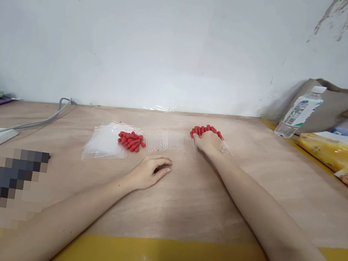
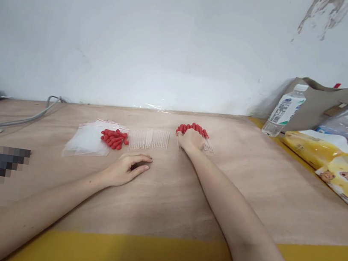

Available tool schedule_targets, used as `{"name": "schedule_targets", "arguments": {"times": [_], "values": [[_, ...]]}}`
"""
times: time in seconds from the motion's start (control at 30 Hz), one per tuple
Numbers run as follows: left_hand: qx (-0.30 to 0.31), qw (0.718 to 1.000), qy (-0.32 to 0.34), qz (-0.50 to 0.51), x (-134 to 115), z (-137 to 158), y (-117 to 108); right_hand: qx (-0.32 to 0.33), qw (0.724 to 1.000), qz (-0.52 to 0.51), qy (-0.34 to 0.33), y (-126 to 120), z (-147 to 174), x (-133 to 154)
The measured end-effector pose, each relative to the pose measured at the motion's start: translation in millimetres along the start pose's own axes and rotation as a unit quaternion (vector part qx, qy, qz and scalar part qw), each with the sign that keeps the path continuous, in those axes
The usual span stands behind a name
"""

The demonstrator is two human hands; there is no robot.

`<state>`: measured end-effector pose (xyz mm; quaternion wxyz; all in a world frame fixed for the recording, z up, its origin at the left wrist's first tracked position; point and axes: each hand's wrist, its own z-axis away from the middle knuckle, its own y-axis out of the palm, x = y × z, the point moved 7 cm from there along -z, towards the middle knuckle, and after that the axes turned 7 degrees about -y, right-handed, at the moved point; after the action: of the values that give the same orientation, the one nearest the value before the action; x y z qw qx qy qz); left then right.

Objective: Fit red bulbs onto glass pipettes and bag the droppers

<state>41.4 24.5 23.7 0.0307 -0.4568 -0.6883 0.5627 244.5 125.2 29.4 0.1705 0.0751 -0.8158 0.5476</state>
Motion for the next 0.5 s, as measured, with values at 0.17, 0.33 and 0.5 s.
{"name": "schedule_targets", "arguments": {"times": [0.17, 0.33, 0.5], "values": [[0.0, 1.0, 0.0, -0.003, -1, -1, 0, 0.005, 0.999, -0.007, -0.052, 1, 10, 22], [0.006, 1.0, -0.002, -0.006, -1, -1, 1, 0.03, 0.995, -0.018, -0.088, 14, 19, 40], [0.003, 1.0, 0.003, -0.003, -1, 0, 0, 0.033, 0.997, -0.025, -0.069, 17, 25, 29]]}}
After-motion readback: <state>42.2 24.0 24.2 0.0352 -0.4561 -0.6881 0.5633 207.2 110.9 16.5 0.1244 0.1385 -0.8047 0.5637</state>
